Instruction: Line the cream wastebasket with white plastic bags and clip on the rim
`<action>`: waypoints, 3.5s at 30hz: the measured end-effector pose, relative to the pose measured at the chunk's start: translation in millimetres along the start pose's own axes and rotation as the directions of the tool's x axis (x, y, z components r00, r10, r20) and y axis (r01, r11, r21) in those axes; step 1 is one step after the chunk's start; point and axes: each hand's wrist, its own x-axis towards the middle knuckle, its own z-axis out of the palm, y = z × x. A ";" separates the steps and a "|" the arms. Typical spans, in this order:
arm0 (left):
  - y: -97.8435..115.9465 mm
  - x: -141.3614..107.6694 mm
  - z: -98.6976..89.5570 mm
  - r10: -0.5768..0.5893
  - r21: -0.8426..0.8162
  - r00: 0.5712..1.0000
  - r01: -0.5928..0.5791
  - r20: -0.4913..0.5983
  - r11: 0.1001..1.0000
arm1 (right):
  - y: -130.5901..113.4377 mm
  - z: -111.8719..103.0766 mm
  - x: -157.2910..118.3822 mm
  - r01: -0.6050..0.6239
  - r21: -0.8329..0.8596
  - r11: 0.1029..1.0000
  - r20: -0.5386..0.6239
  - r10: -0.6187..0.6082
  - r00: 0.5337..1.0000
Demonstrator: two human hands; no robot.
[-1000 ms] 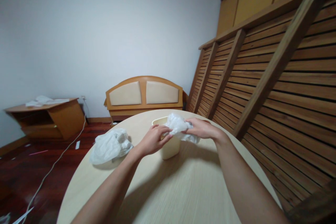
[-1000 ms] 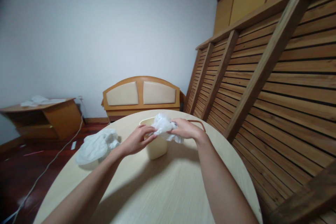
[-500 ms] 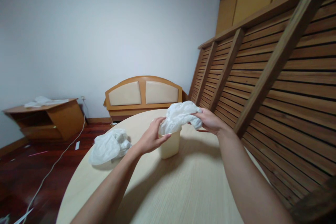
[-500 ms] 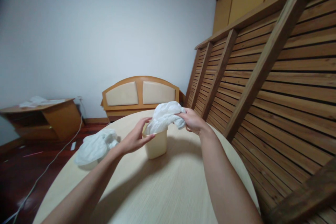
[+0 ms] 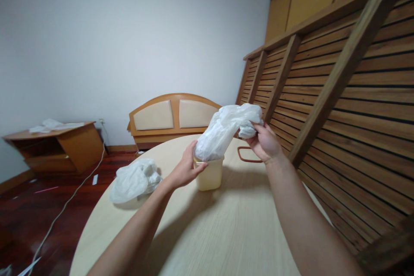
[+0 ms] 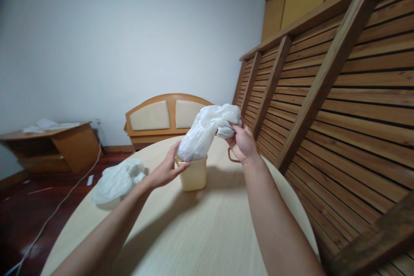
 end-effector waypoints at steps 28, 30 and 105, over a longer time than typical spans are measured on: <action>-35.7 0.2 2.1 -0.261 0.116 0.932 0.297 -0.253 0.948 | -28.7 4.7 -9.7 0.104 -0.024 0.994 -0.076 -0.106 0.991; -39.3 -0.3 1.8 -0.255 0.125 0.927 0.298 -0.276 0.946 | -28.8 1.4 -11.0 0.016 -0.143 0.990 -0.055 -0.024 0.998; 23.0 -70.7 -8.4 -0.090 0.242 0.878 -0.030 0.470 0.970 | 54.5 -88.9 -70.0 0.049 -0.966 -0.254 0.047 0.015 0.999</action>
